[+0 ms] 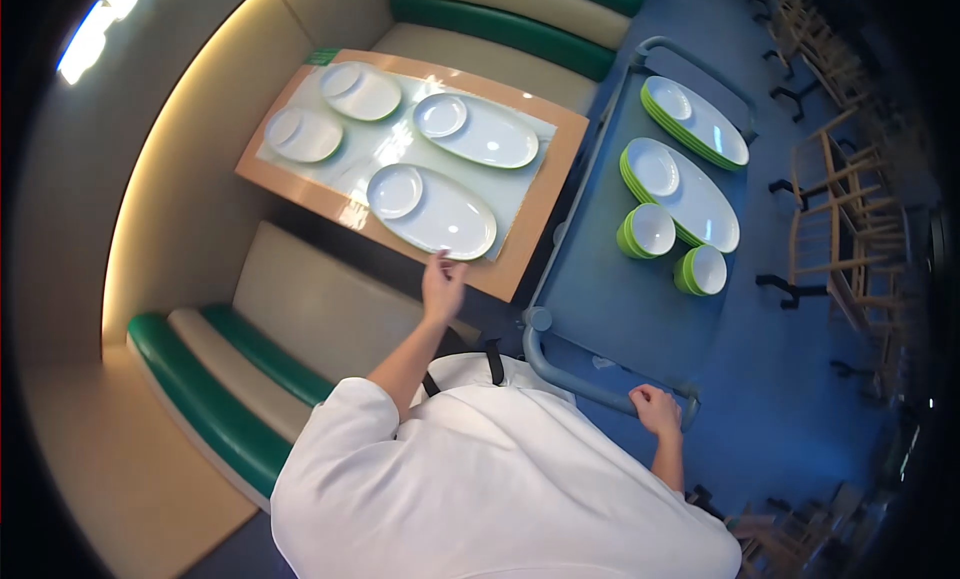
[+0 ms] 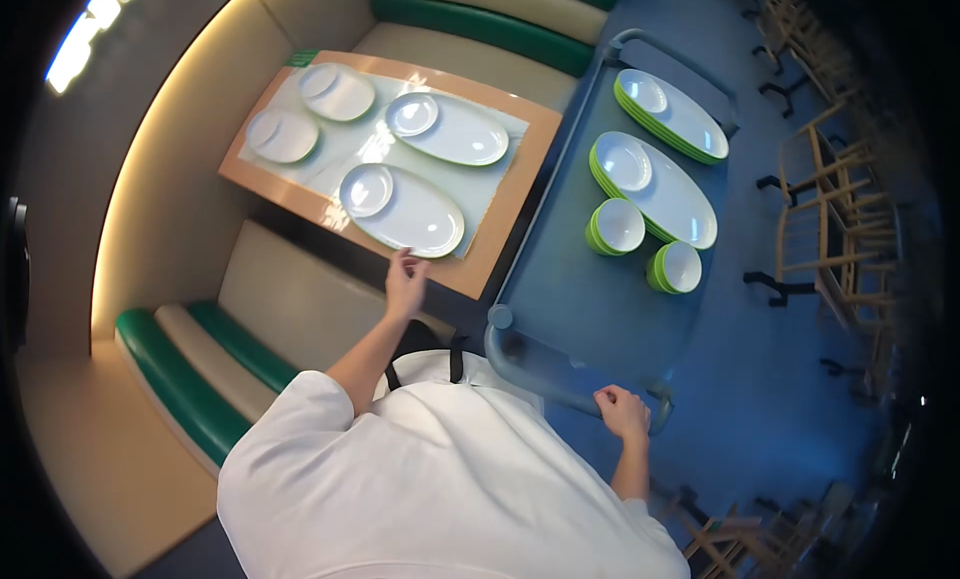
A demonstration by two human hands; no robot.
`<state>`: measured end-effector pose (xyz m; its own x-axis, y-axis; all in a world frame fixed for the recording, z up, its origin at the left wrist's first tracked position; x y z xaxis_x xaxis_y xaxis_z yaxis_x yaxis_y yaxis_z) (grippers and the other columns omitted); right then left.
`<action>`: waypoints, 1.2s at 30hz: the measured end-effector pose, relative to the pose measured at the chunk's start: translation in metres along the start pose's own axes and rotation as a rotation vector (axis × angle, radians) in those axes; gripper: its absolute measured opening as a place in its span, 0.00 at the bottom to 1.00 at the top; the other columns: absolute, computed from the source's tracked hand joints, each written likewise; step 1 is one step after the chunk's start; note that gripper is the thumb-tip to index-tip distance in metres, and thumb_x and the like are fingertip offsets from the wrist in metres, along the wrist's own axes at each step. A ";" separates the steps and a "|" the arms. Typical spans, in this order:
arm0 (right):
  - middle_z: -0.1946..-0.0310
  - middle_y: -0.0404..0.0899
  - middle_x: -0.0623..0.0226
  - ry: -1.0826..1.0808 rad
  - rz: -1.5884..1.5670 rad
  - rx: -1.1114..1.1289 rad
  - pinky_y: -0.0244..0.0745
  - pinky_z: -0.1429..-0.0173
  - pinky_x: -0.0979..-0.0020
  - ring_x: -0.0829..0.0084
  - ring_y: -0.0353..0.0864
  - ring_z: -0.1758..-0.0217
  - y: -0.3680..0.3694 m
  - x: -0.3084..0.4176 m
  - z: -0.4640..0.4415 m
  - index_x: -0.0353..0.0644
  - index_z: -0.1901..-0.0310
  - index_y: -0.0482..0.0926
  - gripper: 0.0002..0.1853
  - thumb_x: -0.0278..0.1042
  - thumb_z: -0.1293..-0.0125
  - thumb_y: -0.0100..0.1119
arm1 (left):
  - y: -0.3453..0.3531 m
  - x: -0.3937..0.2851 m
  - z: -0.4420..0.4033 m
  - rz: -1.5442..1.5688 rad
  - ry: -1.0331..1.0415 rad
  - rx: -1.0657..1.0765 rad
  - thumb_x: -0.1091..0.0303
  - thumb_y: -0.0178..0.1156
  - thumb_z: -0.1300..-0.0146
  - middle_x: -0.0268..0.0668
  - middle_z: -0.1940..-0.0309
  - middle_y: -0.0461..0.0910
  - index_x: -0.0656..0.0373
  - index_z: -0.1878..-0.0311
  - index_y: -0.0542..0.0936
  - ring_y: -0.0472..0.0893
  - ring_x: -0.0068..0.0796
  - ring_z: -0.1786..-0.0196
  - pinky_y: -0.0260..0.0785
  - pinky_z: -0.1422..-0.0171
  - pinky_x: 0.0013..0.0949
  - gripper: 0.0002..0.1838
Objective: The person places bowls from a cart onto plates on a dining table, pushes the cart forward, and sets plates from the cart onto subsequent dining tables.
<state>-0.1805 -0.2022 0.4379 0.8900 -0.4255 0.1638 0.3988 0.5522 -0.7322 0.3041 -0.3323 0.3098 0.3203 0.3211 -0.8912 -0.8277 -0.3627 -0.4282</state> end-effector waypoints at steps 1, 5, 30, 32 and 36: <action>0.59 0.89 0.60 -0.001 -0.005 -0.036 0.77 0.44 0.58 0.54 0.87 0.50 0.000 0.004 0.000 0.55 0.52 0.90 0.22 0.59 0.34 0.57 | -0.013 0.021 -0.022 0.043 -0.207 -0.006 0.58 0.70 0.37 0.46 0.52 0.82 0.66 0.33 0.71 0.83 0.39 0.50 0.75 0.44 0.40 0.34; 0.64 0.90 0.63 0.023 -0.041 -0.167 0.78 0.50 0.62 0.59 0.89 0.55 0.005 0.014 -0.003 0.50 0.55 0.90 0.21 0.57 0.34 0.61 | -0.031 0.129 -0.097 -0.038 -0.429 0.007 0.49 0.70 0.37 0.43 0.58 0.85 0.64 0.34 0.72 0.85 0.36 0.59 0.77 0.53 0.38 0.36; 0.49 0.84 0.63 -0.703 -0.072 -0.968 0.59 0.26 0.50 0.64 0.74 0.32 -0.099 0.119 -0.173 0.45 0.49 0.84 0.17 0.45 0.34 0.66 | 0.040 0.116 0.020 0.396 -0.745 0.134 0.50 0.63 0.29 0.30 0.58 0.82 0.43 0.40 0.71 0.81 0.24 0.67 0.69 0.71 0.27 0.20; 0.48 0.84 0.64 -0.729 0.012 -0.957 0.53 0.23 0.46 0.66 0.72 0.30 -0.098 0.128 -0.187 0.46 0.49 0.84 0.16 0.45 0.32 0.64 | 0.053 0.096 0.030 0.451 -0.664 0.174 0.55 0.62 0.27 0.30 0.61 0.82 0.46 0.41 0.74 0.81 0.21 0.69 0.69 0.70 0.25 0.16; 0.52 0.85 0.65 -0.634 0.199 -0.614 0.51 0.24 0.45 0.66 0.78 0.37 -0.095 0.138 -0.202 0.47 0.50 0.85 0.13 0.43 0.28 0.59 | 0.068 0.037 0.038 0.500 -0.479 0.180 0.60 0.60 0.25 0.31 0.63 0.83 0.51 0.42 0.76 0.79 0.16 0.69 0.67 0.70 0.23 0.14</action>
<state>-0.1399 -0.4582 0.3970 0.9573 0.2123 0.1965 0.1976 0.0160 -0.9802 0.2418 -0.3116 0.2536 -0.3212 0.5179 -0.7929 -0.8987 -0.4306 0.0828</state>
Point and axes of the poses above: each hand's wrist, its own z-axis away from the middle knuckle, its own y-axis out of the palm, x = y × z, the point moved 6 cm from there along -z, towards the middle knuckle
